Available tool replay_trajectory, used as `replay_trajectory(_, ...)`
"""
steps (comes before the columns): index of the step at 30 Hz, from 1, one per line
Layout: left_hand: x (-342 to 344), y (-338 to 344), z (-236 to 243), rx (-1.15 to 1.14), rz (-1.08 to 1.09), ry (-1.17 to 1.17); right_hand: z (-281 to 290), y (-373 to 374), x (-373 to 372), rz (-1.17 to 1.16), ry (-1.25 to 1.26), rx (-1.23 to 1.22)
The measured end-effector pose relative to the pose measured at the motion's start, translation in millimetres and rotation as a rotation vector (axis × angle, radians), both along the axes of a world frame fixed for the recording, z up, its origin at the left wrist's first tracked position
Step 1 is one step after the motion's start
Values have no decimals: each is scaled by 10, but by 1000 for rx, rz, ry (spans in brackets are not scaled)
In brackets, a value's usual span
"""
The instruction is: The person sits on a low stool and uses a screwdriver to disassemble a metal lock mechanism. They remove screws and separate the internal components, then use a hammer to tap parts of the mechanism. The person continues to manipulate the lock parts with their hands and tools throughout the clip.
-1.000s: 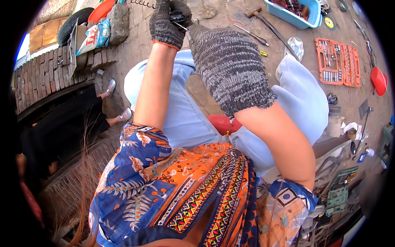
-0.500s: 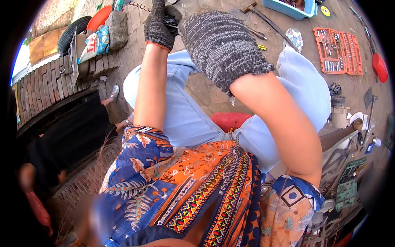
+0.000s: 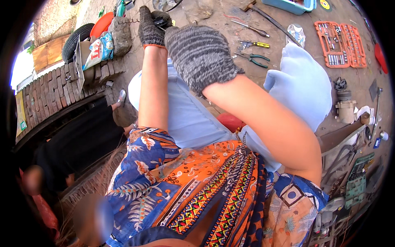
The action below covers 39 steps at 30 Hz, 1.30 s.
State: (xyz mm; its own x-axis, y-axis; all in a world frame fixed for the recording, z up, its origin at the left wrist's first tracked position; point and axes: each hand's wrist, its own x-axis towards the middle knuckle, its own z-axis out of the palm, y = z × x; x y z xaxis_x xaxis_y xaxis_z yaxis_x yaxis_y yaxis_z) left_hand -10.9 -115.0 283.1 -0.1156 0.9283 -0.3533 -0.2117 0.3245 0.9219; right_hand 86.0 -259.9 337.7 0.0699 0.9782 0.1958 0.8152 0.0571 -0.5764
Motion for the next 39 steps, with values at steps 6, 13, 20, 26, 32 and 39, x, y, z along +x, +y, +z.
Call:
replay_trajectory(6,-99,-27,-69,-28,26,-41,44,41,27,101,-64,-135)
replay_trajectory(13,-98,110,-134,51,-11,-97,27,-18,-179,-7,-29,-61)
replay_trajectory(20,-146,53,-23,68,-28,1,-248,60,-254,-41,185,-47)
replay_trajectory(26,-220,66,63,28,-104,108,-41,61,-106,37,-19,-25)
replay_trajectory(32,-58,94,-50,109,-128,261,-69,99,-31,-4,19,-82)
replay_trajectory(39,-120,79,-19,159,11,222,-362,205,-256,-108,588,49)
